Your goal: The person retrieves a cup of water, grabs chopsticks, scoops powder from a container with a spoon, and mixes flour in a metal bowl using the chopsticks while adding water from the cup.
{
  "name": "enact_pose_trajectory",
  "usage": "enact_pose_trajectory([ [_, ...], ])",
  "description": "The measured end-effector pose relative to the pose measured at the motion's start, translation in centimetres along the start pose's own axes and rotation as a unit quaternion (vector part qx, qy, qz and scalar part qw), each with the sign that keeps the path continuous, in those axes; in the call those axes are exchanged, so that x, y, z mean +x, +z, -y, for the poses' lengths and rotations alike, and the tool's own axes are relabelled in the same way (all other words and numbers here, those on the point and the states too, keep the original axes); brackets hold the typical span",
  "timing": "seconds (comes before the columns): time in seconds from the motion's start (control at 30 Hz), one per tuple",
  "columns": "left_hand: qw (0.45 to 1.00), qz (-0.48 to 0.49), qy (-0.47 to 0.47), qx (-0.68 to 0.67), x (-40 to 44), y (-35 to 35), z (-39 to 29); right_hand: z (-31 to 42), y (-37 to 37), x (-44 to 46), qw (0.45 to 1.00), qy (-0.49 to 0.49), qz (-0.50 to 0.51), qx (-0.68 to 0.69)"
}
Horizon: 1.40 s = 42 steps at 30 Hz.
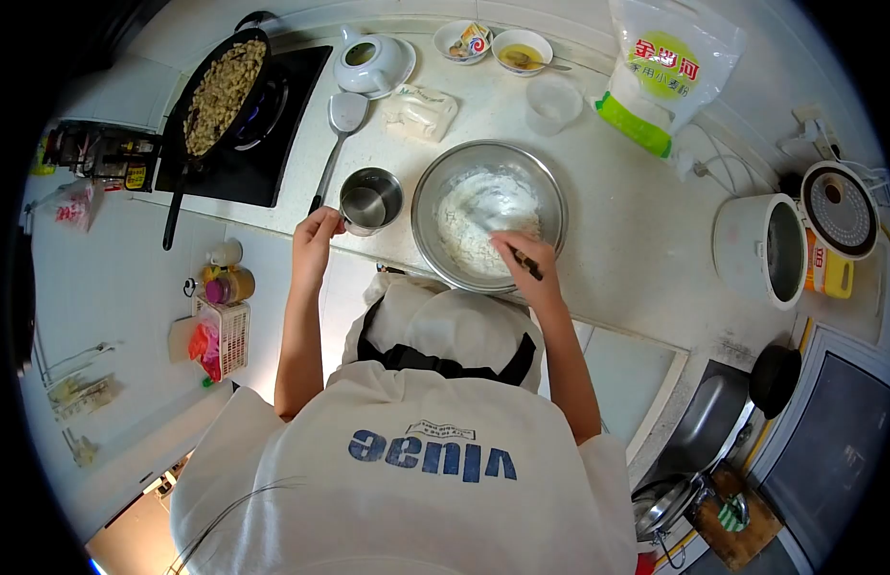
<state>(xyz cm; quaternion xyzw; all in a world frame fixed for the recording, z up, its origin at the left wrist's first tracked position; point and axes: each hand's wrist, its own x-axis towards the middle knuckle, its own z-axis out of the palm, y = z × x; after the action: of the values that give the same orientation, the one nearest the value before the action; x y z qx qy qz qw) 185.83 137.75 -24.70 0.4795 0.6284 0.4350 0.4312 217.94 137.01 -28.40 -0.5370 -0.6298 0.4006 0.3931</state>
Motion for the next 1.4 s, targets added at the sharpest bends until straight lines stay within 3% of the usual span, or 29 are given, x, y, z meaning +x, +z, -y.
enact_pose_trajectory([
  [0.03,1.000,0.000,-0.004,0.001,0.0,-0.1,0.0,0.4,-0.2,-0.1,0.998,0.013,0.057,0.017],
  [0.17,1.000,-0.006,-0.008,-0.006,0.3,-0.2,-0.3,1.2,-1.3,0.1,0.998,0.011,0.041,0.044],
  [0.27,1.000,-0.010,-0.008,-0.006,0.4,-0.1,-0.2,-0.2,-0.3,1.2,0.999,-0.030,-0.041,0.004],
  [0.37,1.000,-0.004,-0.004,-0.006,0.3,-0.3,-0.3,-0.2,-0.2,2.4,1.000,-0.001,-0.020,-0.017],
  [0.4,1.000,0.002,0.001,-0.007,0.4,-0.3,-0.4,-0.3,-0.1,2.5,0.999,-0.041,0.011,-0.007],
  [0.5,1.000,0.005,-0.001,0.005,0.5,-0.4,-0.1,0.0,-2.3,2.3,0.983,0.045,0.175,0.013],
  [0.53,1.000,0.005,-0.001,0.007,0.5,-0.4,-0.1,0.2,-2.7,2.1,0.986,0.039,0.149,0.067],
  [0.63,1.000,0.000,0.000,0.011,0.4,-0.4,-0.3,1.0,-4.5,2.4,0.966,0.091,0.242,0.020],
  [0.73,1.000,0.002,0.002,0.017,0.4,-0.7,-0.2,-0.6,-3.6,2.8,0.976,0.079,0.200,0.038],
  [0.87,1.000,0.001,0.003,0.013,0.3,-0.9,-0.4,-1.7,-2.7,4.3,0.998,0.011,0.062,0.015],
  [0.97,1.000,-0.005,-0.006,0.018,-0.1,-1.1,0.0,-3.2,-2.5,3.7,0.995,-0.013,0.100,0.017],
  [1.1,1.000,-0.011,-0.005,0.014,-0.3,-1.2,-0.1,-0.6,-4.2,2.3,0.974,0.107,0.191,0.059],
  [1.2,1.000,-0.017,-0.013,0.013,-0.5,-1.2,0.1,-0.8,-4.5,1.9,0.966,0.121,0.217,0.066],
  [1.4,1.000,-0.005,-0.001,0.003,-0.4,-1.2,-0.6,-1.3,-3.6,1.5,0.999,0.042,-0.031,-0.008],
])
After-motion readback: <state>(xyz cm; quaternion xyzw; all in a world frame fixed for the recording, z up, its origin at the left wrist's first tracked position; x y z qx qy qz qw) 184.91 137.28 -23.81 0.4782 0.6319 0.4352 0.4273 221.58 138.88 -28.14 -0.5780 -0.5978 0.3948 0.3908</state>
